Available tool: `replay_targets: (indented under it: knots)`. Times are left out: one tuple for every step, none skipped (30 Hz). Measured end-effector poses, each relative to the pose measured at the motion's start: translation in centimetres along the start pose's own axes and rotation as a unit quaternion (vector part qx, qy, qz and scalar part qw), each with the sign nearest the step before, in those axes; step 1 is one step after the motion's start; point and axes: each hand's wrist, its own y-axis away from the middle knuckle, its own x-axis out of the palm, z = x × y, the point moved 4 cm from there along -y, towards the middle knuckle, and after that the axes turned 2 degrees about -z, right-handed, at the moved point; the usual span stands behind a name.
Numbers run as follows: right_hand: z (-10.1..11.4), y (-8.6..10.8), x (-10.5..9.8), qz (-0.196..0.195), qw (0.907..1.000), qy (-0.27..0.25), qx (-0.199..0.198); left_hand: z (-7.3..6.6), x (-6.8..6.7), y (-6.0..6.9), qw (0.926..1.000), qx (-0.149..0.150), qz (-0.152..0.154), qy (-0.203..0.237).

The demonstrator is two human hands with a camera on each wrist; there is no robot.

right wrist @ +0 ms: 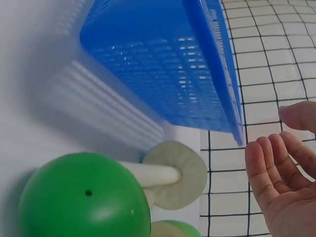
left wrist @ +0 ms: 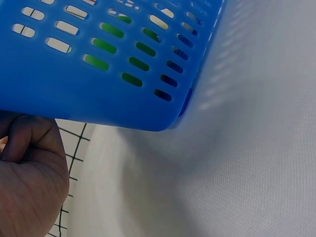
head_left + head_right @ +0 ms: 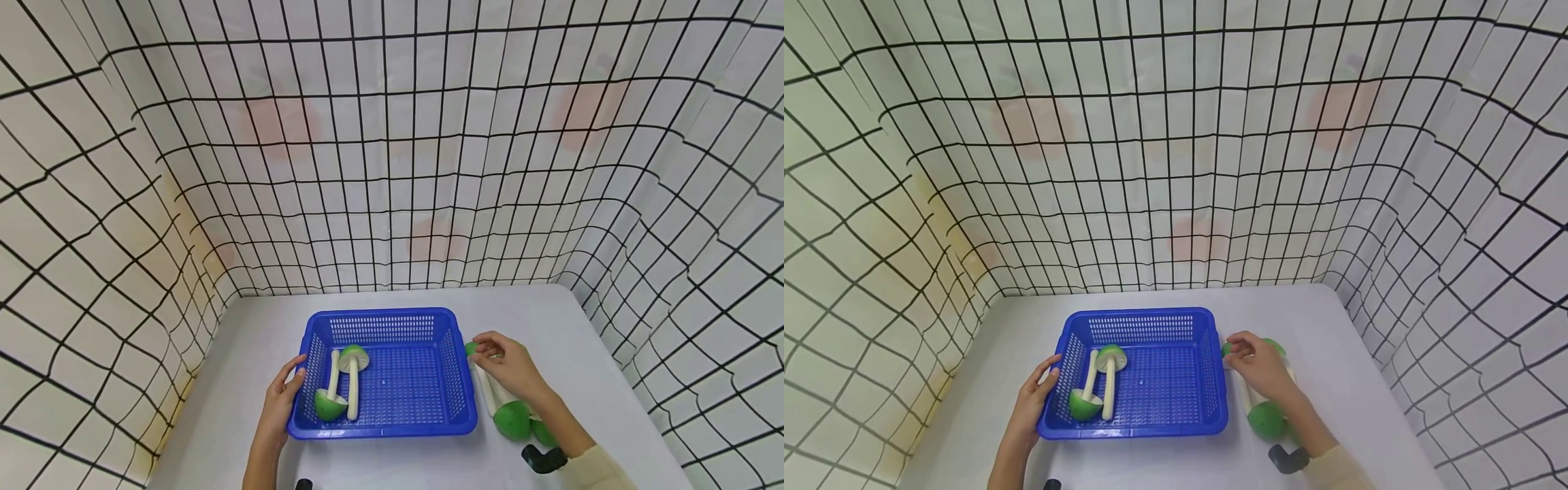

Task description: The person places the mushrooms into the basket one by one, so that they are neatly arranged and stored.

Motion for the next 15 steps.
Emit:
replay_targets:
  knots:
    - [-0.1, 0.1, -0.2, -0.002, 1.0000, 0.002, -0.001, 0.0, 0.0, 0.0, 1.0000, 0.001, -0.001, -0.003]
    - [-0.2, 0.1, -0.3, -0.004, 1.0000, 0.004, -0.002, 0.0, 0.0, 0.0, 1.0000, 0.002, -0.003, -0.005]
    - [-0.2, 0.2, -0.5, -0.006, 1.0000, 0.007, -0.003, 0.0, 0.0, -0.1, 1.0000, 0.004, -0.003, -0.007]
    - [-0.4, 0.2, -0.7, -0.008, 0.9999, 0.008, -0.001, 0.0, 0.0, -0.1, 1.0000, 0.005, -0.003, -0.008]
    - [-0.4, 0.3, -0.8, -0.009, 0.9999, 0.009, 0.000, 0.0, 0.0, 0.0, 0.9999, 0.007, -0.003, -0.008]
    - [-0.5, 0.3, -1.0, -0.011, 0.9999, 0.010, 0.003, -0.1, 0.1, 0.0, 0.9999, 0.008, -0.003, -0.007]
    - [-0.6, 0.3, -1.1, -0.011, 0.9999, 0.010, 0.006, -0.1, 0.1, 0.0, 0.9999, 0.011, -0.004, -0.010]
    - [-0.7, 0.3, -1.3, -0.011, 0.9998, 0.015, 0.009, -0.1, 0.1, 0.1, 0.9998, 0.014, -0.005, -0.011]
    - [-0.9, 0.4, -1.4, -0.011, 0.9996, 0.021, 0.012, -0.2, 0.1, 0.1, 0.9998, 0.016, -0.006, -0.013]
    - [-1.0, 0.4, -1.5, -0.011, 0.9995, 0.025, 0.016, -0.2, 0.1, 0.2, 0.9997, 0.017, -0.009, -0.016]
    - [-1.1, 0.5, -1.7, -0.013, 0.9993, 0.029, 0.019, -0.2, 0.1, 0.2, 0.9996, 0.018, -0.010, -0.019]
    - [-1.3, 0.5, -1.8, -0.014, 0.9991, 0.034, 0.022, -0.3, 0.1, 0.2, 0.9995, 0.019, -0.010, -0.021]
    - [-1.4, 0.5, -1.9, -0.016, 0.9989, 0.037, 0.023, -0.3, 0.1, 0.2, 0.9995, 0.020, -0.010, -0.021]
    - [-1.5, 0.6, -2.0, -0.018, 0.9988, 0.039, 0.023, -0.2, 0.0, 0.2, 0.9996, 0.019, -0.009, -0.021]
    - [-1.6, 0.6, -2.1, -0.022, 0.9987, 0.040, 0.023, -0.3, 0.0, 0.3, 0.9996, 0.018, -0.008, -0.018]
